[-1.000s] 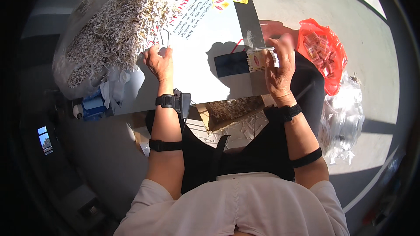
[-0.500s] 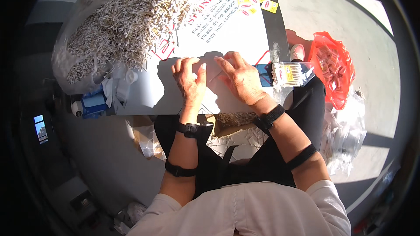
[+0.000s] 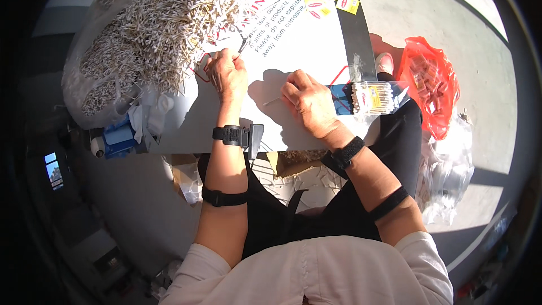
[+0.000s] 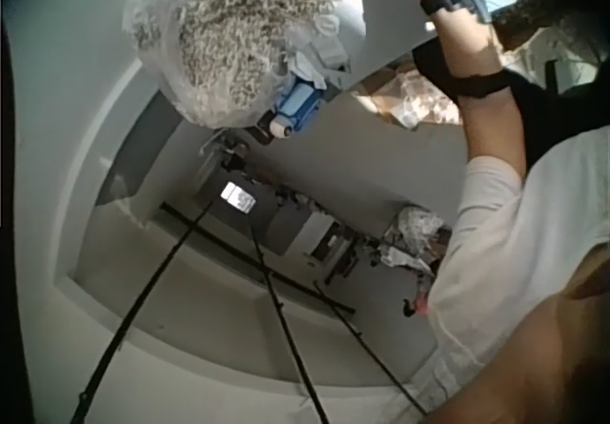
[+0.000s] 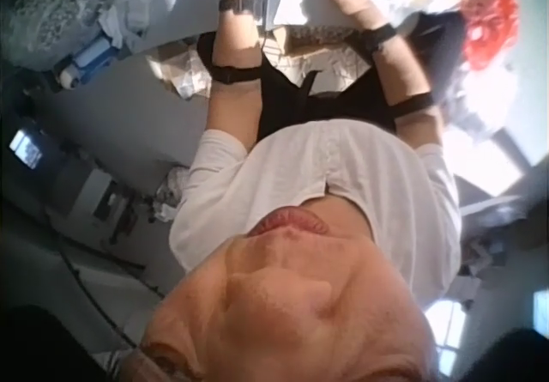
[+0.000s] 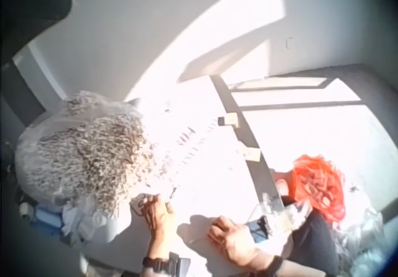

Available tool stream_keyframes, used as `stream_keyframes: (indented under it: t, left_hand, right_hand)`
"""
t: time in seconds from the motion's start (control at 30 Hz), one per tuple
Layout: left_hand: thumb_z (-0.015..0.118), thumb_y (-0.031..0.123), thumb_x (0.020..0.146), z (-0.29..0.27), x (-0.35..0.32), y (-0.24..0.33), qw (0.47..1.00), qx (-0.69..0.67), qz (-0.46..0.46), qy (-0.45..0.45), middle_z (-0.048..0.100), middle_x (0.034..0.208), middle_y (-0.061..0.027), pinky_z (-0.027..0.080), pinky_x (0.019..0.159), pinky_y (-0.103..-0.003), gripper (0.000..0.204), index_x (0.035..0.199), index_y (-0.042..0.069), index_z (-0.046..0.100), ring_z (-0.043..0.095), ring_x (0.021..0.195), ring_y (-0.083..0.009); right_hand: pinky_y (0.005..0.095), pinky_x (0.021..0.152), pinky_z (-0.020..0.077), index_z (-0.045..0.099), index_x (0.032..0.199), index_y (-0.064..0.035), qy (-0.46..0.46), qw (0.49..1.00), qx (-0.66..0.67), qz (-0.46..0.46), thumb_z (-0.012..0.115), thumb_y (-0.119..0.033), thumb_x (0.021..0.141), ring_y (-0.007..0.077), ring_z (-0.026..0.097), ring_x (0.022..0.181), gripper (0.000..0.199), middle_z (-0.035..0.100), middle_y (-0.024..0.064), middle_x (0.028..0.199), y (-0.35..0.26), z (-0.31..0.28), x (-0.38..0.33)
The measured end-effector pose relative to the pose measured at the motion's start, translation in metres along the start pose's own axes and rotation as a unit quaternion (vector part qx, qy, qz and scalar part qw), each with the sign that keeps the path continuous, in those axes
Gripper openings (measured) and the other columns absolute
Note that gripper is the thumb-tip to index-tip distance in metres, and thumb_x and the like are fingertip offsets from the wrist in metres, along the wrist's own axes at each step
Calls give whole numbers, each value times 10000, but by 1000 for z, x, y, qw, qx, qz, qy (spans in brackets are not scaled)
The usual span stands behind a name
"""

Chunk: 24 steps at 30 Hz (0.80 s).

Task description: Arranging cotton swabs from a bulk plastic bag into a sorting template for packaging.

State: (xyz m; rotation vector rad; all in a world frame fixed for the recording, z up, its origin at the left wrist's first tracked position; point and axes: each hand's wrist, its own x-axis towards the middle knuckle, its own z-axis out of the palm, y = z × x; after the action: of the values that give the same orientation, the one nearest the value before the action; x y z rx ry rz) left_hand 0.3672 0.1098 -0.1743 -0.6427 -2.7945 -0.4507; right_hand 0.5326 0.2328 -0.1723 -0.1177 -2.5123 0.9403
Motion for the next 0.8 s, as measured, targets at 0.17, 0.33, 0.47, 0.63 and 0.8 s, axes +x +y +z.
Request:
stream_keyframes:
  t: [0.17,0.33,0.47,0.63,0.8]
  left_hand:
    - [692,8,747,-10,-39,20,989,-137,52,-13,618,948,-66,418,837,-478,189,883,105,605,554,982,-322]
    - [668,-75,718,-21,-33,-23,974,-224,-22,34,620,943,-70,421,873,-435,264,912,95,610,546,972,-315]
    - [714,-30,685,-36,-38,-23,983,-179,20,-21,605,999,-66,420,915,-440,301,933,112,619,530,1016,-321]
    - [723,-25,654,-37,-54,-21,993,-96,48,-38,602,1005,-69,434,892,-431,266,848,114,607,541,1008,-311]
    - [718,-24,670,-32,-57,-30,991,-131,35,-19,596,947,-86,432,869,-431,243,838,102,596,548,966,-310]
  right_hand:
    - [371,663,542,601,851,-50,8,1000,14,13,687,-36,749,264,631,829,134,571,77,935,4,0,0]
    - [381,703,547,624,941,-46,3,999,43,17,695,-51,742,283,635,864,212,575,88,987,-1,2,1]
    - [381,734,546,611,1091,-58,-19,999,18,43,712,-80,739,288,626,910,367,562,100,1052,-5,-6,3]
    - [381,761,540,571,1163,-51,-30,998,-56,27,739,-126,723,287,610,947,477,547,118,1073,-14,-1,7]
    - [374,743,545,598,1041,-50,-31,999,-17,29,742,-129,719,280,617,929,361,552,105,1047,-9,-3,4]
